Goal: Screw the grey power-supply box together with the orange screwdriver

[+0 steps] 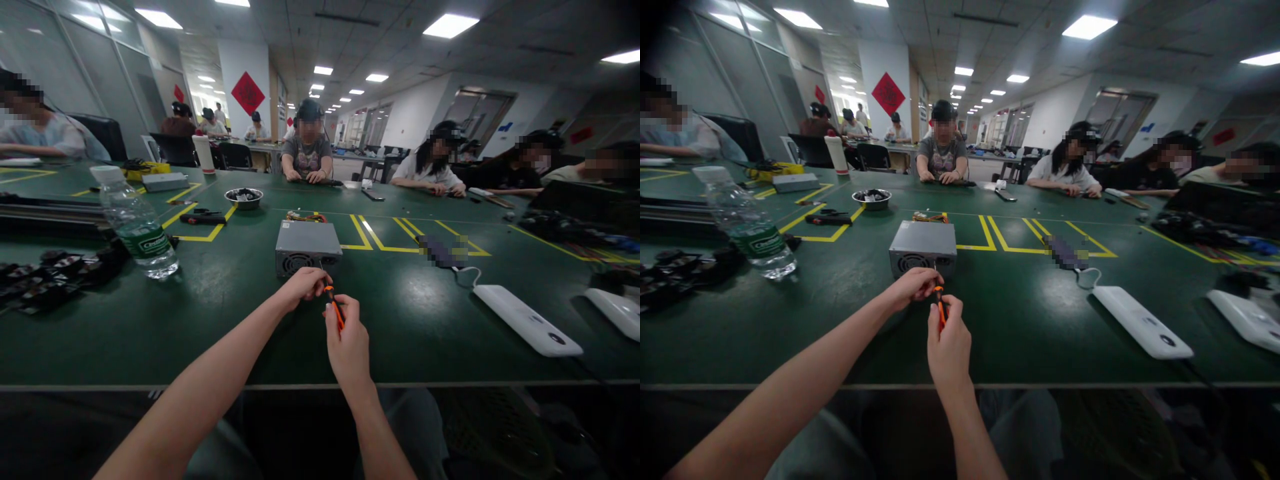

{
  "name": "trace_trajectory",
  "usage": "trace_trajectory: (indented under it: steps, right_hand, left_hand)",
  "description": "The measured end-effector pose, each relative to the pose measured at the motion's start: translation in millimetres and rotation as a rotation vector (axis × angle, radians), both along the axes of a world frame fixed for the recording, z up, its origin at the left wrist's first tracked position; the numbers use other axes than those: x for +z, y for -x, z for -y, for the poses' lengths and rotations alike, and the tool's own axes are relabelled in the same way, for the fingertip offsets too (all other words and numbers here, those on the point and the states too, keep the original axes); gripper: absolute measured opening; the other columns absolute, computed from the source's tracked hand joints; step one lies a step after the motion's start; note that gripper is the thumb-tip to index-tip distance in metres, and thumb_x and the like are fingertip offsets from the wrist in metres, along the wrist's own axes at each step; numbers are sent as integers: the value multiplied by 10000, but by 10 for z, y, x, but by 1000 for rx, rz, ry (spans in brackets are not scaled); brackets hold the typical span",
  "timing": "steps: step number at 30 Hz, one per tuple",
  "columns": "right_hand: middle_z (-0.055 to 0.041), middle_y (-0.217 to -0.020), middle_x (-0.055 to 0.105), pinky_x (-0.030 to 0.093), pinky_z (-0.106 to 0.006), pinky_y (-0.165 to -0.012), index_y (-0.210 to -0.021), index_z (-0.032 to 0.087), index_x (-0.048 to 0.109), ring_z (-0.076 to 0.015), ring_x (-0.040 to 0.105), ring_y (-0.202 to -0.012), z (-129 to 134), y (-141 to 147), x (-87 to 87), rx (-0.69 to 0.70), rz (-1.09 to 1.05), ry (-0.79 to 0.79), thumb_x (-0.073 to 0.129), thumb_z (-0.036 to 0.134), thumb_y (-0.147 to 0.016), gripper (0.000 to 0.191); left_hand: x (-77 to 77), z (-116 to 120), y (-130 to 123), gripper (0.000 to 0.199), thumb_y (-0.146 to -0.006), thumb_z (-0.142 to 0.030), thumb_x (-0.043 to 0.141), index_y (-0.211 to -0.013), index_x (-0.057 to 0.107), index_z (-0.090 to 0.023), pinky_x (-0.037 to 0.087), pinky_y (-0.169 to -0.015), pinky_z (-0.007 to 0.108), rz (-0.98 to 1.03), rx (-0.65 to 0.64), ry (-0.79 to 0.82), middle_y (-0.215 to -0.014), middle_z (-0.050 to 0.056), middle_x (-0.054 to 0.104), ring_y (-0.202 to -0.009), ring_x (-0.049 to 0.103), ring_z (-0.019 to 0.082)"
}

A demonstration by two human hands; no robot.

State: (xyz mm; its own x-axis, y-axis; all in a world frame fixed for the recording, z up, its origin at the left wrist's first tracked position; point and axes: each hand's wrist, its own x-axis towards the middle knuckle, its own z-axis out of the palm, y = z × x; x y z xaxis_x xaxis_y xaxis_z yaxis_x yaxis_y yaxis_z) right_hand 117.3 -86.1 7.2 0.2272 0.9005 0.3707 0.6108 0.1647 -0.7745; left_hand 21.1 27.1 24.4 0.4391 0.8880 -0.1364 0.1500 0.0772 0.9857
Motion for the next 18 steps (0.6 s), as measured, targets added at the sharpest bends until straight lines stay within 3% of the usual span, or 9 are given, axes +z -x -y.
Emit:
trace_trajectory:
  steps: [7, 13, 18]
  right_hand:
    - [-113, -1049, 514, 503, -351, -715, -1067, 191, 460, -224, 589, -920, -23, 39, -25, -10, 100, -170, 494, 230, -773, 299]
    - [-105, -1028, 607, 488, -373, -769, -1119, 182, 429, -227, 612, -925, -25, 11, -67, 53, -22, -28, 453, 255, -814, 314]
    - [-66, -951, 645, 484, -290, -583, -1108, 197, 402, -169, 630, -697, -30, 18, -66, 149, -354, 99, 495, 359, -823, 341]
  left_hand:
    - [-5, -13, 34, 248, -823, -329, 481, -689, 552, -133, 147, -346, 151, 123, 18, 98, -383, -83, 380, -305, 249, 15]
    - [-57, -32, 35, 289, -793, -387, 548, -644, 524, -141, 117, -341, 161, 105, 43, 78, -359, -99, 342, -300, 213, 11]
    - [-99, -61, 31, 317, -757, -423, 588, -619, 503, -151, 107, -336, 165, 110, 58, 75, -349, -106, 322, -295, 205, 12]
